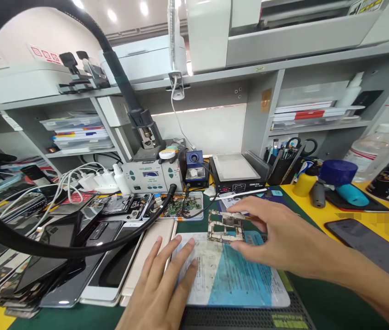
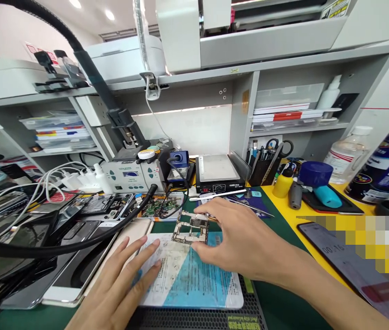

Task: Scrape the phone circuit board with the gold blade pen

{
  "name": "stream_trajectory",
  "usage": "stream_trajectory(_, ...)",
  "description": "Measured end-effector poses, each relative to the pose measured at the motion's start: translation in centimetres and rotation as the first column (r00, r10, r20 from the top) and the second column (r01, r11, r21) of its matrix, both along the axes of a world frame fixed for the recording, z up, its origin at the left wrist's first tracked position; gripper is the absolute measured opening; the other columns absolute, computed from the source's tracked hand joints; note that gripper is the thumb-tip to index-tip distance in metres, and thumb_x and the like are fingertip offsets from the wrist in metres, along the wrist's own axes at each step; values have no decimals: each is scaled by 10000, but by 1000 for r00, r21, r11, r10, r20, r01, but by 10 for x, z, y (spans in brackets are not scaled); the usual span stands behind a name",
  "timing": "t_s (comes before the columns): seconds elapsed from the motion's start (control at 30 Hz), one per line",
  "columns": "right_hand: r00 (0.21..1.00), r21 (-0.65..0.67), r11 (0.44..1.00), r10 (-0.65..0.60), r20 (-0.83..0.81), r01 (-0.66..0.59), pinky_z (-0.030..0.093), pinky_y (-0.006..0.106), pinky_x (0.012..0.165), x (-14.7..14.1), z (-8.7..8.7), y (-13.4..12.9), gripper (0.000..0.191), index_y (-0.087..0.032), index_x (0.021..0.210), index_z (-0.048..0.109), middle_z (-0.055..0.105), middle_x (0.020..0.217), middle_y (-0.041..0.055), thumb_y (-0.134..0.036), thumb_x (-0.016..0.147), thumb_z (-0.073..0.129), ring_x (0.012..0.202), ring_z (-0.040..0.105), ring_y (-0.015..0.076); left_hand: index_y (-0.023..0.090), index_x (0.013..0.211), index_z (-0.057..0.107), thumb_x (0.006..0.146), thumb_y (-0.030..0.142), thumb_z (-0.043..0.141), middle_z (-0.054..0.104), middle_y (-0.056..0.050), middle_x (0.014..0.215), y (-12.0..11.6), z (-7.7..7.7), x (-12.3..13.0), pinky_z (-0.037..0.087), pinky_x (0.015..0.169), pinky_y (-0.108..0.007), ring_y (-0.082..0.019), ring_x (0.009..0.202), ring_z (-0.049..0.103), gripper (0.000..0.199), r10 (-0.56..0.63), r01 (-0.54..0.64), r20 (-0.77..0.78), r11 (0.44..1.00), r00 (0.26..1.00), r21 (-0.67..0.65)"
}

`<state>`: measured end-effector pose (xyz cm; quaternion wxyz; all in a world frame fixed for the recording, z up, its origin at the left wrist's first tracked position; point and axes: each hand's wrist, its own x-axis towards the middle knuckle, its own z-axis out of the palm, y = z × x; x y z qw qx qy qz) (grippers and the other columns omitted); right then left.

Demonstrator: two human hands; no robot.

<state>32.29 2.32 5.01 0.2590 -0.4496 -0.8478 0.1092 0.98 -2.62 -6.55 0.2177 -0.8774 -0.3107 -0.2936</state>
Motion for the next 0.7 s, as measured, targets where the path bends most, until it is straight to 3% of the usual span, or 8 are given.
stream_trajectory(0.1,1000,13,1000,-5,-4,5,401,277,529,-1,3,-1,368,-196,1261,770,615,785,-4,-352,930,730,605,487,165,191,1561,606,1043,117,545,562,-107,1720,-1,-3,8,271,1409,-621,-343,1671,402,527,29,-29,-1,999,1000,32)
stream_trajectory(0.3,1000,21,1000,-13,-17,13,420,278,526,1,10,-2,379,-203,1250,780,672,852,9,-367,910,743,616,516,164,187,1635,548,1023,112,625,460,-141,1789,-14,19,9,341,1374,-648,-402,1667,391,621,95,-107,-220,993,971,-43)
stream_trajectory(0.43,999,21,1000,-23,-29,24,428,287,537,2,10,-3,379,-200,1235,783,708,900,20,-368,897,744,626,523,165,182,1609,579,1005,114,624,478,-144,1773,-16,28,10,241,1403,-663,-405,1676,363,610,115,-115,-272,993,955,19)
stream_trajectory(0.57,999,18,999,-30,-42,31,451,295,571,4,10,-4,397,-206,1248,775,748,971,30,-376,892,730,653,551,170,161,1516,658,981,161,617,556,-145,1702,-11,22,17,118,1428,-645,-407,1687,330,537,79,-74,-213,997,974,34)
stream_trajectory(0.7,998,26,999,-38,-47,39,463,302,597,4,9,-4,426,-206,1270,773,768,1032,43,-386,888,718,669,572,175,168,1480,656,939,158,608,643,-136,1593,-4,12,16,77,1434,-598,-384,1701,289,543,76,-67,-137,996,988,65)
